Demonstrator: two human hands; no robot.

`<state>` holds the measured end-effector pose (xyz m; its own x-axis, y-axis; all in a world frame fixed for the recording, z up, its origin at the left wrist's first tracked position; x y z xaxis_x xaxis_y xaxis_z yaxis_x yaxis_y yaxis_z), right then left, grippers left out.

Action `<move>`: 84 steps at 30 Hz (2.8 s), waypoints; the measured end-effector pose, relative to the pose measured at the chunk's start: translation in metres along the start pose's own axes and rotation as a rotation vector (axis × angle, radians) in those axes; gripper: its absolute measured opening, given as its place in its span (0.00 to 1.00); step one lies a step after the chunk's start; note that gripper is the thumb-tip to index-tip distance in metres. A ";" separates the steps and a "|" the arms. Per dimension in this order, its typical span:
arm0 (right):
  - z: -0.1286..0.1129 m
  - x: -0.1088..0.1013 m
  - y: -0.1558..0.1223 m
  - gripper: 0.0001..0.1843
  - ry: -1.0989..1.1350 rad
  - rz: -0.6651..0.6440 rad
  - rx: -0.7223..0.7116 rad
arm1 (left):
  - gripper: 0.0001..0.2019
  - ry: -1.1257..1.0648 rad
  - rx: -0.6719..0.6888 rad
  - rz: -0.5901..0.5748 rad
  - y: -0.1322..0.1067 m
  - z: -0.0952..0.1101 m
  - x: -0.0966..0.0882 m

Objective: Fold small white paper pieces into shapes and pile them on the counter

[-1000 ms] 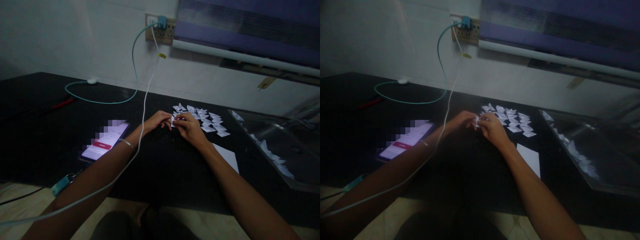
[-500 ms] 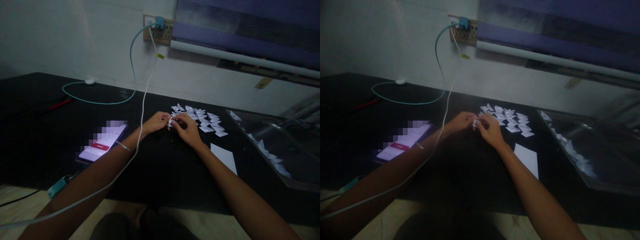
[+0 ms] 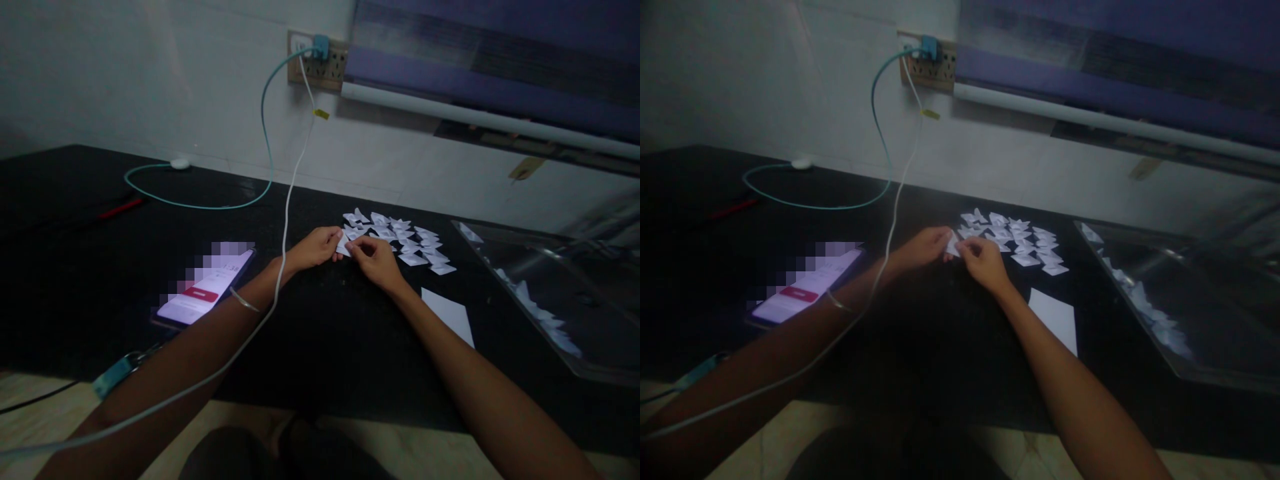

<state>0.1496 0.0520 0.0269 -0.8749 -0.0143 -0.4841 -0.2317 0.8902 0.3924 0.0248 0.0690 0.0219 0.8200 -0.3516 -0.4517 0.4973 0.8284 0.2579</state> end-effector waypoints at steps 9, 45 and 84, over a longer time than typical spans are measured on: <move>-0.002 -0.005 0.001 0.19 0.164 0.047 0.019 | 0.21 0.096 0.083 -0.071 -0.003 0.009 0.004; -0.025 -0.003 -0.020 0.14 0.124 0.296 -0.007 | 0.21 0.057 0.146 -0.018 -0.002 0.017 0.002; 0.016 -0.002 -0.008 0.27 0.627 0.230 0.248 | 0.19 -0.265 0.016 -0.177 0.000 0.000 0.010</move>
<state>0.1596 0.0524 0.0121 -0.9871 -0.0067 0.1599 0.0266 0.9784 0.2051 0.0326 0.0651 0.0177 0.7645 -0.5929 -0.2528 0.6416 0.7379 0.2095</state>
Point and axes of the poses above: each hand's wrist, its own y-axis towards the middle knuckle, its own x-axis out of the palm, z = x × y, the point moved 9 cm from there along y, towards the middle knuckle, and after that the axes turned 1 degree about y, right-handed, at the moved point
